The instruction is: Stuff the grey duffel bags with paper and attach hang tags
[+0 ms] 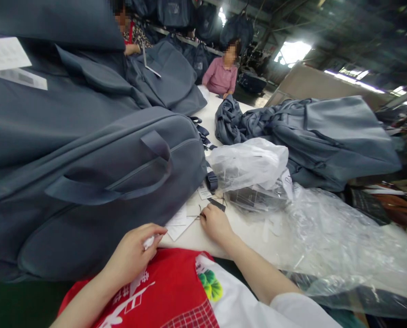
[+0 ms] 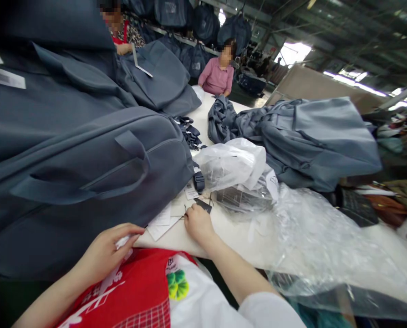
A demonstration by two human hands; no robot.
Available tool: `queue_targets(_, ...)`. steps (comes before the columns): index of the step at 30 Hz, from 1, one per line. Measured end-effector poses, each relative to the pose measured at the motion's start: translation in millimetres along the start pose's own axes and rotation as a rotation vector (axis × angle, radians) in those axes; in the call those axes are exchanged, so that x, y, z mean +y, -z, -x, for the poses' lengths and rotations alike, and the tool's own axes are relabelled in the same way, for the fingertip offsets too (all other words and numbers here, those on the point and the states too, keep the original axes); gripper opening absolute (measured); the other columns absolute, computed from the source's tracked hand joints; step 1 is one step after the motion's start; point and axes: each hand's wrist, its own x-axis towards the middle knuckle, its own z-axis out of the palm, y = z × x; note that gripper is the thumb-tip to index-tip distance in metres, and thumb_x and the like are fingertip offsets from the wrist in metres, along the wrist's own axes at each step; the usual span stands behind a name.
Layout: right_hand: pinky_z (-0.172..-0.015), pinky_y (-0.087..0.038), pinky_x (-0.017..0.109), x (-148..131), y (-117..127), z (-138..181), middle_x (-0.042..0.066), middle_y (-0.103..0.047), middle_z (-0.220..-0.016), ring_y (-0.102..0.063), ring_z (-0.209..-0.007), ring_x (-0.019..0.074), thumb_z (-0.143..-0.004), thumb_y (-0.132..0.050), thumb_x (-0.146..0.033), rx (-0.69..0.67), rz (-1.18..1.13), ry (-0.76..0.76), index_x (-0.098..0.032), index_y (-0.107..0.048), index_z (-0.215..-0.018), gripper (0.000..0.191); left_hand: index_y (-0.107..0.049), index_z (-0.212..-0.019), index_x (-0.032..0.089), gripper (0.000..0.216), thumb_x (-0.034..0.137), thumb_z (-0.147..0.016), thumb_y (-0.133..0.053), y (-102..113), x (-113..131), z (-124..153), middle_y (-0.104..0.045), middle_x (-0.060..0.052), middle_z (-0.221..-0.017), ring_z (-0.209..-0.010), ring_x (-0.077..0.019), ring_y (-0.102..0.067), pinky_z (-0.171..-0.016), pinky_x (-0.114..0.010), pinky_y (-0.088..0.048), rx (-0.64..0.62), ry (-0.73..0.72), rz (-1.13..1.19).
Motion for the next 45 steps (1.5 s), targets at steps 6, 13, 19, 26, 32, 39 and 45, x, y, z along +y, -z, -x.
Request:
queue_targets(6, -0.074, -0.049, 0.03, 28.1, 23.1, 0.9, 0.005, -0.066, -0.085, -0.062, -0.079, 0.0174, -0.09, -0.051, -0.029, 0.265, -0.772, -0.016, -0.019, -0.06, -0.085, 0.015, -0.069, -0.099, 0.025, 0.023, 0.028, -0.091, -0.047, 0.7, 16.8, -25.8, -0.071, -0.003, -0.101, -0.094, -0.0179, -0.066, -0.085, -0.029, -0.05, -0.04, -0.014, 0.001)
queue_targets(13, -0.066, -0.051, 0.03, 29.9, 91.6, 0.7, 0.003, -0.072, -0.085, -0.066, -0.075, 0.0173, -0.089, -0.057, -0.042, 0.517, -1.463, 0.018, -0.022, -0.051, -0.088, 0.02, -0.069, -0.098, 0.024, 0.022, 0.033, -0.09, -0.05, 16.5, 60.0, -56.9, -0.072, -0.003, -0.098, -0.091, -0.0184, -0.066, -0.083, -0.029, -0.051, 0.002, -0.128, -0.028)
queue_targets(19, -0.044, -0.033, 0.02, 9.8, 102.2, -11.1, -0.003, -0.065, -0.066, -0.045, -0.045, 0.0082, -0.087, -0.057, -0.037, 0.468, -1.57, 0.085, -0.022, -0.048, -0.087, 0.018, -0.062, -0.118, 0.021, 0.037, 0.042, -0.089, -0.052, 19.8, 99.2, -77.4, -0.066, -0.007, -0.12, -0.11, -0.0211, -0.061, -0.096, -0.033, -0.048, 0.208, -0.284, -0.013)
queue_targets(26, -0.037, -0.009, 0.019, -17.9, 95.6, -10.5, -0.003, -0.063, -0.061, -0.021, -0.035, 0.0042, -0.089, -0.054, -0.035, 0.207, -1.66, 0.241, -0.021, -0.048, -0.087, 0.015, -0.069, -0.11, 0.018, 0.05, 0.053, -0.092, -0.039, 23.8, 94.1, -133.2, -0.071, -0.005, -0.115, -0.112, -0.0236, -0.061, -0.103, -0.037, -0.044, -0.165, -0.029, 0.408)
queue_targets(32, -0.034, -0.005, 0.019, -26.1, 94.0, -12.7, -0.003, -0.061, -0.054, -0.014, -0.032, 0.0047, -0.086, -0.055, -0.037, 0.165, -1.815, 0.297, -0.022, -0.047, -0.084, 0.017, -0.062, -0.119, 0.02, 0.064, 0.027, -0.058, -0.079, -14.7, 69.3, -131.2, -0.069, -0.003, -0.115, -0.099, -0.0232, -0.065, -0.093, -0.033, -0.049, -0.383, -0.145, 0.281)
queue_targets(39, -0.039, -0.014, 0.02, -4.6, 87.6, -16.8, -0.003, -0.06, -0.064, -0.024, -0.039, 0.0059, -0.086, -0.055, -0.036, 0.314, -1.594, 0.124, -0.022, -0.049, -0.082, 0.016, -0.073, -0.087, 0.023, 0.019, 0.027, -0.085, -0.055, -28.4, 59.6, -106.6, -0.073, -0.002, -0.083, -0.078, -0.0196, -0.067, -0.073, -0.028, -0.049, -0.15, -0.09, 0.011)
queue_targets(45, -0.053, -0.036, 0.023, 3.4, 88.8, 3.6, -0.001, -0.059, -0.075, -0.046, -0.057, 0.0116, -0.077, -0.062, -0.017, 0.055, -0.883, 0.316, -0.024, -0.064, -0.108, 0.031, -0.067, -0.105, 0.021, 0.035, 0.005, -0.08, -0.05, -6.2, 51.7, -68.1, -0.072, -0.005, -0.098, -0.08, -0.0214, -0.065, -0.067, -0.031, -0.047, 0.158, -0.441, -0.606)
